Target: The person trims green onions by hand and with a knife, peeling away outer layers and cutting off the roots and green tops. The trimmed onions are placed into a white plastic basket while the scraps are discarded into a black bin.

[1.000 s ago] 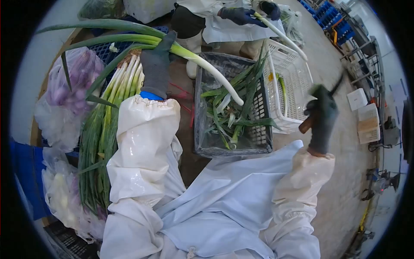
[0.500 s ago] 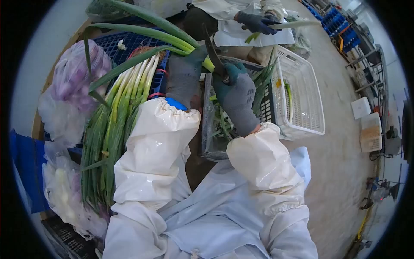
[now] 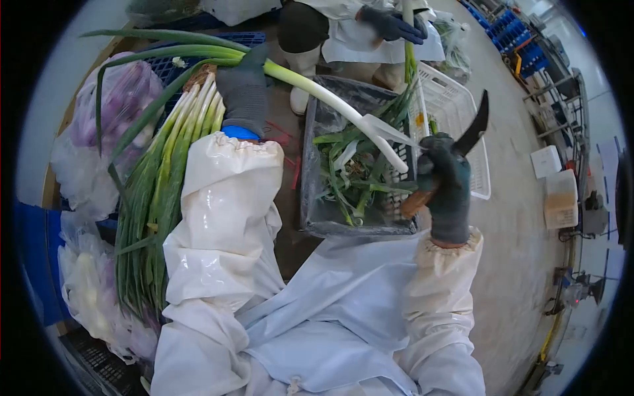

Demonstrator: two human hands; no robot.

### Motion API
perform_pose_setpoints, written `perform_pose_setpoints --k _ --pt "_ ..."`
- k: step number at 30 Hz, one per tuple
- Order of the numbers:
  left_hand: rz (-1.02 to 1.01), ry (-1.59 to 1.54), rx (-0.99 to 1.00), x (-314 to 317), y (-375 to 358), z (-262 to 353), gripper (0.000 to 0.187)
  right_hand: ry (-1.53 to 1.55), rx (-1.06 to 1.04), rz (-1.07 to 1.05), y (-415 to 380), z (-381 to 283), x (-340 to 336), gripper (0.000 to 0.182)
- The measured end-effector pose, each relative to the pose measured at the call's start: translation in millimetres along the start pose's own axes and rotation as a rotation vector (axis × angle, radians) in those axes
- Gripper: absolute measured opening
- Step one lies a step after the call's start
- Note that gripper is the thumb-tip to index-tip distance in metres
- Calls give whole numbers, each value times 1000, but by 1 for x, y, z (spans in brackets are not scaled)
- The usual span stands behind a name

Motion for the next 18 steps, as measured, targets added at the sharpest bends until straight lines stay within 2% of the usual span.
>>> perform_pose_setpoints --k 2,3,6,8,10,11,13,15,17,18 --pt "-27 42 40 1 -2 0 19 47 -10 84 -13 -10 -21 15" --pt "-6 36 -60 3 -8 9 18 115 4 110 -20 -13 -32 17" --pt "13 0 -119 4 -4 -3 18 363 -47 -35 -36 -22 -64 21" --pt "16 -34 -132 3 -4 -6 18 475 -83 27 -49 -29 -75 22" --pt "-2 -59 -92 -2 0 -12 19 553 -127 -60 -59 -33 -97 24" --pt "-15 -37 -99 -6 5 -18 20 526 -144 -222 -62 -38 -104 26" --pt "-38 4 -114 -12 12 -24 25 629 -222 -188 -72 -48 -117 26" --pt "-98 208 170 -11 8 -17 15 710 -263 -199 -78 -57 -123 25" --pt "-144 225 245 -9 5 -14 13 773 -252 -271 -84 -65 -122 24" --pt "-158 142 175 -11 6 -19 11 804 -245 -309 -86 -69 -121 24"
Point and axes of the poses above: each hand's wrist, its own y-axis towards the middle knuckle, its own x-axis out of the palm, z = x × y, the point moved 3 cm from there along y, towards the middle knuckle, and after that the axes turned 10 degrees about x, right-handed, at the moved point
